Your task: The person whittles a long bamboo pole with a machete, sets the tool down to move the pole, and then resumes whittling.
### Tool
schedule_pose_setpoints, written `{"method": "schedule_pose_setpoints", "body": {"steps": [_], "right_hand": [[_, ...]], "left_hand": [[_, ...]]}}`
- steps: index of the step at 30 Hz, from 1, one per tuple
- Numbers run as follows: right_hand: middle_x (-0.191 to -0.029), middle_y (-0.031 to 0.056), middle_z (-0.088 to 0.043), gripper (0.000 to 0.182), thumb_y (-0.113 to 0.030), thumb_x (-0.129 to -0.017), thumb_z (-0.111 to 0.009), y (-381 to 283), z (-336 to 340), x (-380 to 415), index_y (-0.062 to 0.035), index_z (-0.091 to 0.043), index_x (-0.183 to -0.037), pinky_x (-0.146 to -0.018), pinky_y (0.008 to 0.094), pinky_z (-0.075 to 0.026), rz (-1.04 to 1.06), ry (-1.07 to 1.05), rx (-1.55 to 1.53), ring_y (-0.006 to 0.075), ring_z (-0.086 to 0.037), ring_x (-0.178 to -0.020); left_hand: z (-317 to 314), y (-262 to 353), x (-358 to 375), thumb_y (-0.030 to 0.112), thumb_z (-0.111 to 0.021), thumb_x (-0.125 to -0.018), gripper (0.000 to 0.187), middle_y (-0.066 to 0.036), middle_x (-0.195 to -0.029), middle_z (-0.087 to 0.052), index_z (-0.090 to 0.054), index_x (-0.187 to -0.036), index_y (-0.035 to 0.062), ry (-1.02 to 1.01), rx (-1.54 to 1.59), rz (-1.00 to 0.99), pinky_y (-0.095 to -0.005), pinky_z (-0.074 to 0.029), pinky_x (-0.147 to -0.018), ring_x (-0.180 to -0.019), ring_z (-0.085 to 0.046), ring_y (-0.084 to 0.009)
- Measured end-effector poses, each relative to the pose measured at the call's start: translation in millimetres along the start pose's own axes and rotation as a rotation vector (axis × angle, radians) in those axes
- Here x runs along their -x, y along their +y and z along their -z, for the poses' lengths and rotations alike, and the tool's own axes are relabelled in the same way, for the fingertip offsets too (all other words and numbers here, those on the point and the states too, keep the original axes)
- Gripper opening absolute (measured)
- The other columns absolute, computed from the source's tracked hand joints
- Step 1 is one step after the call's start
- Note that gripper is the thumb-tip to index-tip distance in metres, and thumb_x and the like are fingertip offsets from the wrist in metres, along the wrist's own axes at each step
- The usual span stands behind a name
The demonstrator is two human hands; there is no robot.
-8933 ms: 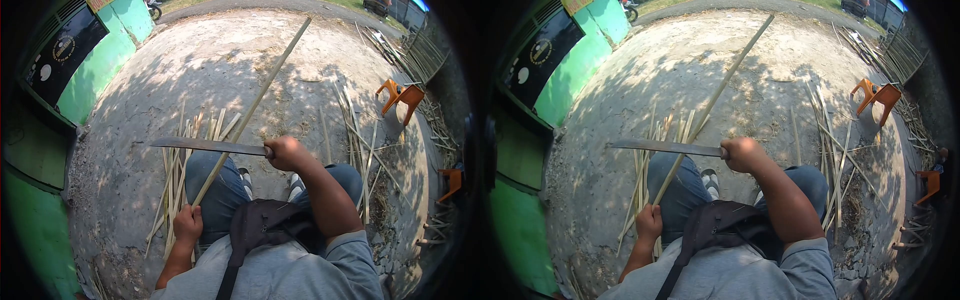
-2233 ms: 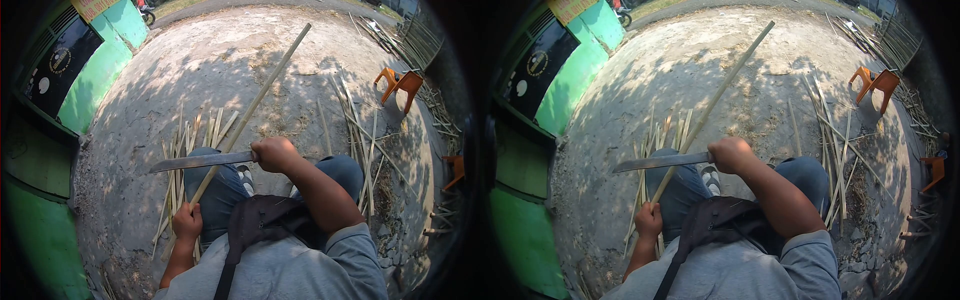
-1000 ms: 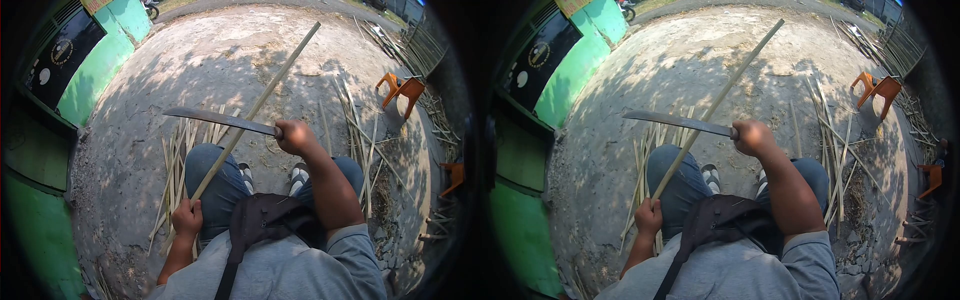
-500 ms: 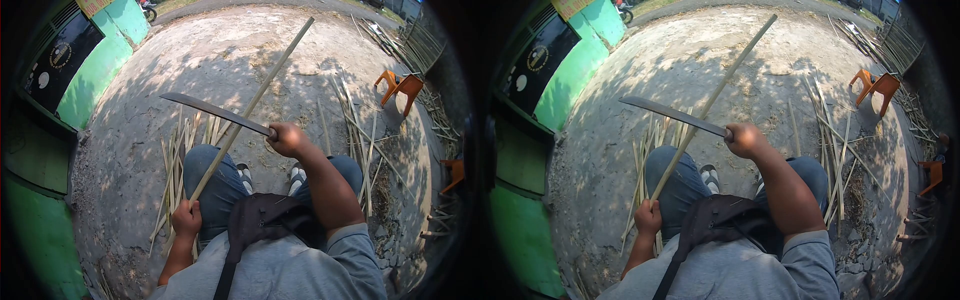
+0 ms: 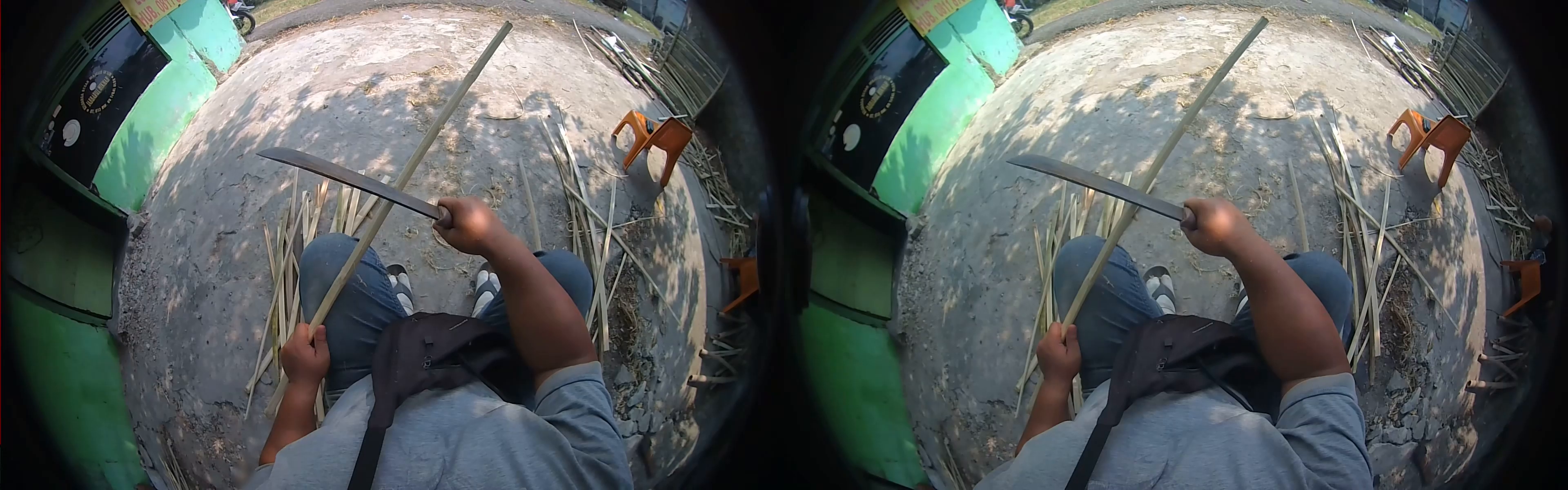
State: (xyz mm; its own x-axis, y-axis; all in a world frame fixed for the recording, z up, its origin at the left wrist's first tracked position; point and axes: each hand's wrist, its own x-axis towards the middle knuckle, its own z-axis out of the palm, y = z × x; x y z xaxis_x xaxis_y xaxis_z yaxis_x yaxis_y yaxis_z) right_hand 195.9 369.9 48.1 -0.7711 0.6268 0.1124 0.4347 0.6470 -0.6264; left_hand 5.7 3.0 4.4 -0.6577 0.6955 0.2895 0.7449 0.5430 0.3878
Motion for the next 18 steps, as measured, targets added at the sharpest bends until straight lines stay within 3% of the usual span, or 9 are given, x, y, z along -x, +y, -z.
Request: {"method": "schedule_pose_setpoints", "body": {"steps": [14,18], "right_hand": [[-0.084,0.0226,-0.069,0.014,-0.019,-0.088,-0.069,0.9,-2.9,-0.9,-0.0060,-0.069,-0.094,-0.074,0.0525,-0.052,0.003,0.004,-0.029,0.0440,-0.068,-0.084],[-0.084,0.0228,-0.069,0.014,-0.018,-0.087,-0.069,0.3,-3.3,-0.2,-0.0056,-0.069,-0.094,-0.074,0.0522,-0.052,0.014,0.014,-0.044,0.0442,-0.067,-0.085]], "left_hand": [[-1.4,1.3,-0.3,0.049,-0.055,-0.104,0.052,-0.022,-0.064,-0.054,-0.050,-0.077,0.0053,0.023,0.005,-0.016,-0.0533,-0.043,-0.057,-0.065,-0.060,-0.0488],[-2.0,-3.4,0.2,0.051,-0.055,-0.104,0.051,-0.022,-0.067,-0.060,-0.053,-0.078,0.0066,-0.001,-0.027,-0.016,-0.0553,-0.047,-0.058,-0.066,-0.063,-0.0483]]}}
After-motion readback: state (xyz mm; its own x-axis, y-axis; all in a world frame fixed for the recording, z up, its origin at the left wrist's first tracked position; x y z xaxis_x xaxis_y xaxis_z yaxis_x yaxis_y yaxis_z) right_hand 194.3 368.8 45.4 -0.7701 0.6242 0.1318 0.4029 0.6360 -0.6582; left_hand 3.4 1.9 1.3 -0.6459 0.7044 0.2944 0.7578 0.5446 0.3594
